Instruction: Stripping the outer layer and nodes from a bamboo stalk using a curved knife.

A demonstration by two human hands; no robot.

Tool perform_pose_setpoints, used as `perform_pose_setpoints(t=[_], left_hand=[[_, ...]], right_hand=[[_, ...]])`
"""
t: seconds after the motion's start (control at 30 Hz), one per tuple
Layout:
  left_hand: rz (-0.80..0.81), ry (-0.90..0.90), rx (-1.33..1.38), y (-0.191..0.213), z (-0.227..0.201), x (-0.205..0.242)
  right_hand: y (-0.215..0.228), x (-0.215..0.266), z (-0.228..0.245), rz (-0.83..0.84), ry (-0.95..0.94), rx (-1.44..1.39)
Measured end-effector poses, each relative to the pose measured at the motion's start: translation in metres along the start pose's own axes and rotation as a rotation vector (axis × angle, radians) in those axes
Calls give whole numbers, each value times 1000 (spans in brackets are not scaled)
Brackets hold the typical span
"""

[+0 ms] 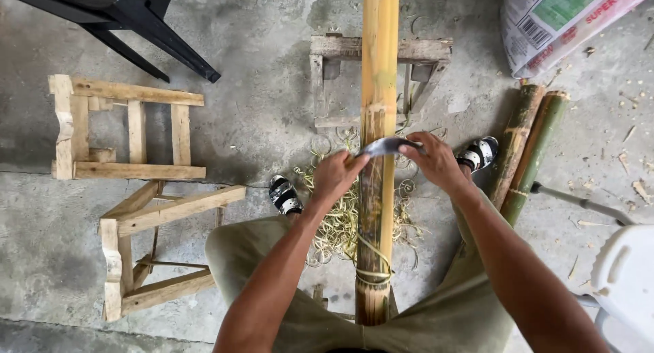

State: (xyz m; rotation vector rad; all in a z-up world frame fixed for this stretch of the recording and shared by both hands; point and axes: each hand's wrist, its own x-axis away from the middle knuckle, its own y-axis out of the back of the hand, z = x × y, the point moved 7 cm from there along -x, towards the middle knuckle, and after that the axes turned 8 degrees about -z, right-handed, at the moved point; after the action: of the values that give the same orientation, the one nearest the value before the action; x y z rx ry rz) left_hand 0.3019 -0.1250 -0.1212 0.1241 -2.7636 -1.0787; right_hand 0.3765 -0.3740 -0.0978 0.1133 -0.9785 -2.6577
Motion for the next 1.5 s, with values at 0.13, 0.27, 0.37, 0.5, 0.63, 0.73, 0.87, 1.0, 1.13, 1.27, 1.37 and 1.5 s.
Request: perform_pose_setpoints(t=[0.13, 0.27, 0.37, 0.5, 0.63, 0.73, 0.87, 1.0, 1.13, 1.27, 1.37, 1.5], left_hand=[[-109, -178, -182, 1, -22, -102], [-174, -208, -176, 9, -35, -165], [-151, -180, -191, 12, -38, -162], [-225, -215, -241, 27, -56, -113], [-196, -226, -268, 28, -53, -77], [-110, -201, -263, 12, -35, -33], [-184, -293, -284, 20, -44, 39], [-94, -317, -277, 6, -29, 111], [-64, -276, -233, 16, -39, 209], [-8, -231, -90, 32, -43, 237], [25, -195, -112, 27, -33, 214], [65, 23, -68, 19, -18, 142]], right_hand=[[-14, -86, -29, 45, -112, 138], [-5, -142, -31, -73, -173, 122], [-5, -132, -23, -99, -220, 142], [-10, -89, -23, -234, -136, 59], [-12, -47, -4, -327, -37, -5], [-29, 2, -14, -276, -204, 12], [-38, 74, -3, -351, -74, 76], [-29, 152, 36, -320, -105, -11], [-34, 241, 49, -262, -141, 125], [-53, 271, 23, 123, -319, 99], [-55, 242, 18, 129, -234, 45], [-38, 161, 34, -52, -76, -25]])
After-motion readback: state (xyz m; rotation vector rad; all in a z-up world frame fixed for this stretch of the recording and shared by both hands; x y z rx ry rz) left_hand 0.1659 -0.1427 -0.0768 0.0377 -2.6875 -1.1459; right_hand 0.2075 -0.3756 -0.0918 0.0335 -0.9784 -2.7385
